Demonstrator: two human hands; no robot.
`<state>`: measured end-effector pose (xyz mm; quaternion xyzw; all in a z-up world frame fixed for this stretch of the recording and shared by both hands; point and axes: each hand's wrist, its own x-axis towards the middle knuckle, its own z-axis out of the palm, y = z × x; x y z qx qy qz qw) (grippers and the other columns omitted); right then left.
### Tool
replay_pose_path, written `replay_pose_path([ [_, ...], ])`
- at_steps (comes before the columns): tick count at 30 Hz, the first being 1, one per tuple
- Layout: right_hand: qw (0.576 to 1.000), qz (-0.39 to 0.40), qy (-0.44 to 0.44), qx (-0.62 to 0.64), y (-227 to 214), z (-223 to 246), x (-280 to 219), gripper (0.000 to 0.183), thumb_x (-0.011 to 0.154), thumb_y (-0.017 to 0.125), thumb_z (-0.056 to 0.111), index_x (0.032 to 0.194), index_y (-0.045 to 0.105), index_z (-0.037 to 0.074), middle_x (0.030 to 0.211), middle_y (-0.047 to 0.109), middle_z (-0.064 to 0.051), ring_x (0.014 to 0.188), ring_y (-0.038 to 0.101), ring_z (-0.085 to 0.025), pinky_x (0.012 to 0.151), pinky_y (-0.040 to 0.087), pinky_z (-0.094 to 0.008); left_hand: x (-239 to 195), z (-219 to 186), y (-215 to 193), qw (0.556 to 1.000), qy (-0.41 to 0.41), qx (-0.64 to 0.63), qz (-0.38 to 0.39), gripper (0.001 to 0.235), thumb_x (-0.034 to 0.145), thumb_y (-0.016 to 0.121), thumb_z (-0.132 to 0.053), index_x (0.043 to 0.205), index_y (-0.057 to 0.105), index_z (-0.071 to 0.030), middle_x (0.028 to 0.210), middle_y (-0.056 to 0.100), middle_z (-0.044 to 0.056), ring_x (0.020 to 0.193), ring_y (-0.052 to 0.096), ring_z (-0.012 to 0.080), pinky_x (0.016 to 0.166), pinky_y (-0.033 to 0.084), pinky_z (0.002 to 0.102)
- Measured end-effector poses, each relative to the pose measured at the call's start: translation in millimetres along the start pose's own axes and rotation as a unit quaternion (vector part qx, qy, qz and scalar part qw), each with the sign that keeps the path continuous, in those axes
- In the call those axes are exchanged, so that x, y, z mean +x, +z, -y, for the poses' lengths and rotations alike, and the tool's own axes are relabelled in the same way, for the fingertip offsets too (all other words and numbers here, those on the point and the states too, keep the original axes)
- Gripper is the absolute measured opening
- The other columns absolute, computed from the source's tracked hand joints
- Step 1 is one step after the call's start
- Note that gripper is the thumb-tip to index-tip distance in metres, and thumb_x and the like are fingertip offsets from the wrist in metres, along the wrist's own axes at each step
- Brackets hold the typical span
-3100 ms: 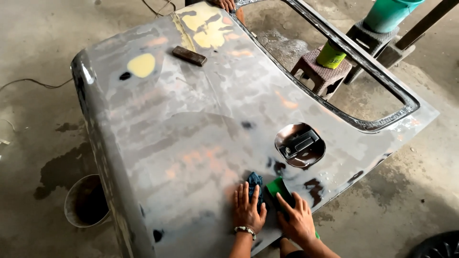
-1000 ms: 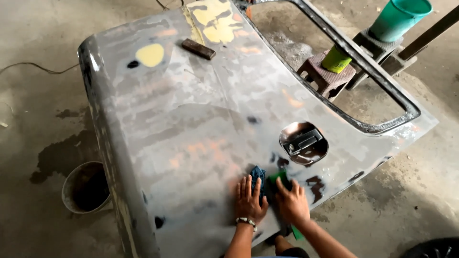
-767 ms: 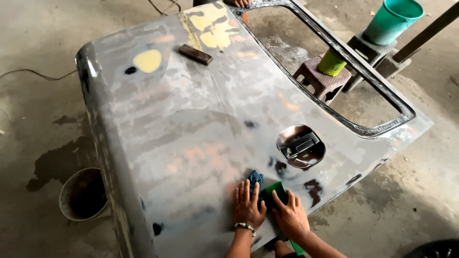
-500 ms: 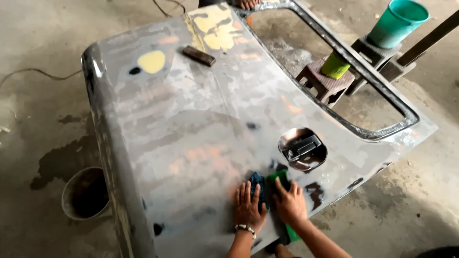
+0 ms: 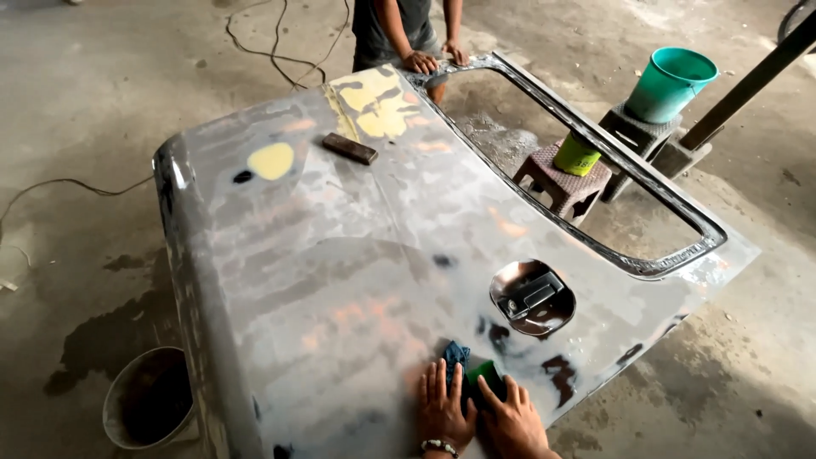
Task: Sanding down a car door panel using a sanding block and water for detailing.
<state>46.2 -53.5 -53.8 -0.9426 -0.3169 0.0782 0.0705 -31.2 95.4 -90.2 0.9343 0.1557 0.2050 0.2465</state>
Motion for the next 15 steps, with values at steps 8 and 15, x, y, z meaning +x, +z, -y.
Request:
replay_pose_path([
  [8,0.997,-0.001,0.072,0.021,-26,1,24,0.074,0.086,0.071,0.037,0.153,0.040,0.038,0.146,0.040,-0.022,0.127,0.048,-0.041,0.103,0.048,-0.047,2,0,3,0.999,-0.010,-0.012,0.030,0.075,0.087,0.061,-0.038,0.154,0.042,-0.010,0.160,0.031,0.024,0.147,0.026,0.0429,0.120,0.014,0.056],
  [15,0.996,-0.007,0.065,0.058,-28,1,32,0.071,0.086,0.071,0.034,0.151,0.041,0.039,0.146,0.040,-0.019,0.129,0.048,-0.039,0.103,0.049,-0.047,-3,6,8,1.000,-0.010,-0.013,0.024,0.076,0.087,0.062,-0.038,0.155,0.041,-0.011,0.161,0.030,0.024,0.148,0.025,0.0434,0.120,0.013,0.057],
])
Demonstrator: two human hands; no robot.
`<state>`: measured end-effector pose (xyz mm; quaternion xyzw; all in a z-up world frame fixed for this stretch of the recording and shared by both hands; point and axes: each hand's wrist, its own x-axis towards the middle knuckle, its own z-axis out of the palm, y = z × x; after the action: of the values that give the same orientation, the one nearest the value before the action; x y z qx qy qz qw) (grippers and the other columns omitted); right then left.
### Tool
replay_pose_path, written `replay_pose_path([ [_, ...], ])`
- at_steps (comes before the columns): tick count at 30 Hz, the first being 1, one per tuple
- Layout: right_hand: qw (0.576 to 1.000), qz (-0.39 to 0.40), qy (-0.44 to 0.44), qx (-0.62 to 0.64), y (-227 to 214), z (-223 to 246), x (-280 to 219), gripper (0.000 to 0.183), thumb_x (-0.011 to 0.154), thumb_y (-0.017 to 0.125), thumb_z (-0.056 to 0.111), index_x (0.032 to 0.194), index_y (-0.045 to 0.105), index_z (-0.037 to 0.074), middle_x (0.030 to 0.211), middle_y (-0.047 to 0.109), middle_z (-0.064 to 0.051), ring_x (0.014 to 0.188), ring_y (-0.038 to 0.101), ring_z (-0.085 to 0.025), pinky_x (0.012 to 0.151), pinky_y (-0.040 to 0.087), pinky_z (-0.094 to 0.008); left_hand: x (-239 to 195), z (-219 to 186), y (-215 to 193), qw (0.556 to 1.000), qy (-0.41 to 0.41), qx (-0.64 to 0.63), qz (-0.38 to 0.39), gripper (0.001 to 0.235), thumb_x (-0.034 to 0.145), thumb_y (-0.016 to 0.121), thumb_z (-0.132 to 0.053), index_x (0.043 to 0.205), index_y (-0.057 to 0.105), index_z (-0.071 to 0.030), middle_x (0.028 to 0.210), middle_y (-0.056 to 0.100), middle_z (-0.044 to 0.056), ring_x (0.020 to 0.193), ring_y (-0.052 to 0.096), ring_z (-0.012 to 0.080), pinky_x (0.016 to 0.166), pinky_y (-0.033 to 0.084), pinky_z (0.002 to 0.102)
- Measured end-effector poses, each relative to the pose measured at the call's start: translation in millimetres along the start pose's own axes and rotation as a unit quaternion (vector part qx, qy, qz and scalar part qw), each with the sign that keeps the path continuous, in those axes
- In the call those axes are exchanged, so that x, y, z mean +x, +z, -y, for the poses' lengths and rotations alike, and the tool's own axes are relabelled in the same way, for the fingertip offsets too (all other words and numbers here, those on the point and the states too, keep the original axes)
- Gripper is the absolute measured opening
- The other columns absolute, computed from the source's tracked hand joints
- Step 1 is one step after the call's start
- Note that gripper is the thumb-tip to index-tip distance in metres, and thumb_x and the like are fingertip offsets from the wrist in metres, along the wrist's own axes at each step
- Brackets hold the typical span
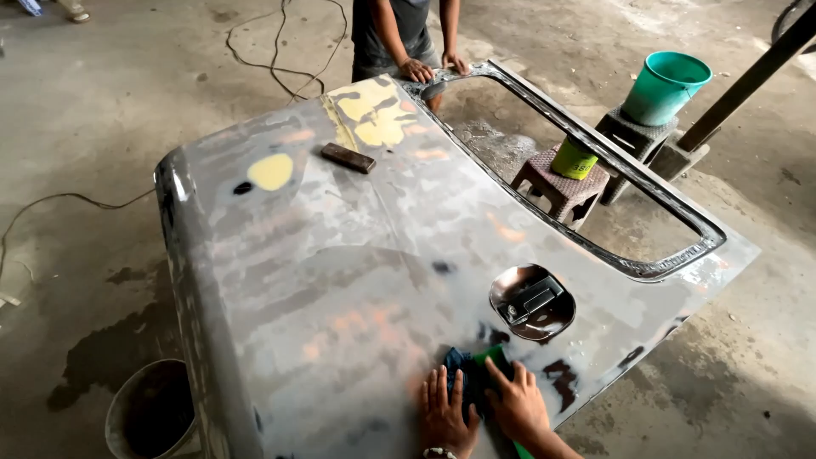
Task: Sanding down a car door panel using a sanding block and water for detailing.
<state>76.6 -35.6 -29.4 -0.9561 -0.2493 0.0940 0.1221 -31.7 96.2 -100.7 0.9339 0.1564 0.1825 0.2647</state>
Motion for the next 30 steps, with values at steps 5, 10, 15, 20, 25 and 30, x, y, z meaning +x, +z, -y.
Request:
replay_pose_path([
  [5,0.999,0.039,0.003,-0.023,10,-1,-8,0.079,0.085,0.073,0.036,0.156,0.039,0.042,0.149,0.037,-0.022,0.131,0.044,-0.040,0.105,0.047,-0.047,3,6,12,1.000,0.020,-0.004,-0.006,0.079,0.086,0.063,-0.039,0.155,0.040,-0.008,0.160,0.030,0.026,0.147,0.025,0.0450,0.119,0.013,0.058],
  [10,0.997,0.063,-0.047,-0.022,15,-12,-1,0.080,0.082,0.076,0.037,0.154,0.041,0.044,0.152,0.037,-0.022,0.131,0.044,-0.042,0.103,0.048,-0.047,2,14,16,0.999,0.041,-0.002,-0.030,0.078,0.087,0.063,-0.041,0.154,0.041,-0.008,0.159,0.030,0.028,0.147,0.026,0.0457,0.119,0.013,0.058],
  [15,0.999,-0.027,0.010,0.014,16,-11,6,0.076,0.082,0.075,0.034,0.150,0.041,0.039,0.142,0.044,-0.020,0.124,0.051,-0.042,0.101,0.051,-0.048,3,12,19,1.000,0.018,-0.010,0.011,0.077,0.089,0.062,-0.041,0.155,0.042,-0.008,0.159,0.031,0.027,0.146,0.026,0.0464,0.118,0.014,0.059],
  [20,0.998,0.048,-0.008,-0.040,21,-14,-2,0.080,0.080,0.076,0.039,0.151,0.041,0.050,0.150,0.040,-0.016,0.129,0.048,-0.037,0.104,0.048,-0.046,2,20,37,0.997,0.042,0.014,-0.059,0.078,0.085,0.063,-0.043,0.154,0.044,-0.010,0.158,0.033,0.026,0.145,0.029,0.0452,0.118,0.016,0.058],
  [25,0.998,-0.057,0.016,0.016,24,-19,10,0.075,0.081,0.076,0.037,0.148,0.043,0.043,0.139,0.047,-0.015,0.128,0.052,-0.039,0.102,0.052,-0.050,-1,18,31,0.999,0.031,0.008,-0.013,0.078,0.087,0.062,-0.043,0.155,0.043,-0.009,0.159,0.031,0.026,0.146,0.027,0.0457,0.118,0.015,0.058],
  [30,0.996,0.047,-0.060,-0.047,81,-53,-5,0.079,0.079,0.078,0.050,0.150,0.042,0.055,0.147,0.042,-0.016,0.127,0.050,-0.038,0.104,0.051,-0.051,-1,25,48,0.998,0.038,0.023,-0.042,0.079,0.083,0.063,-0.045,0.153,0.045,-0.012,0.157,0.033,0.026,0.144,0.029,0.0450,0.117,0.016,0.059],
])
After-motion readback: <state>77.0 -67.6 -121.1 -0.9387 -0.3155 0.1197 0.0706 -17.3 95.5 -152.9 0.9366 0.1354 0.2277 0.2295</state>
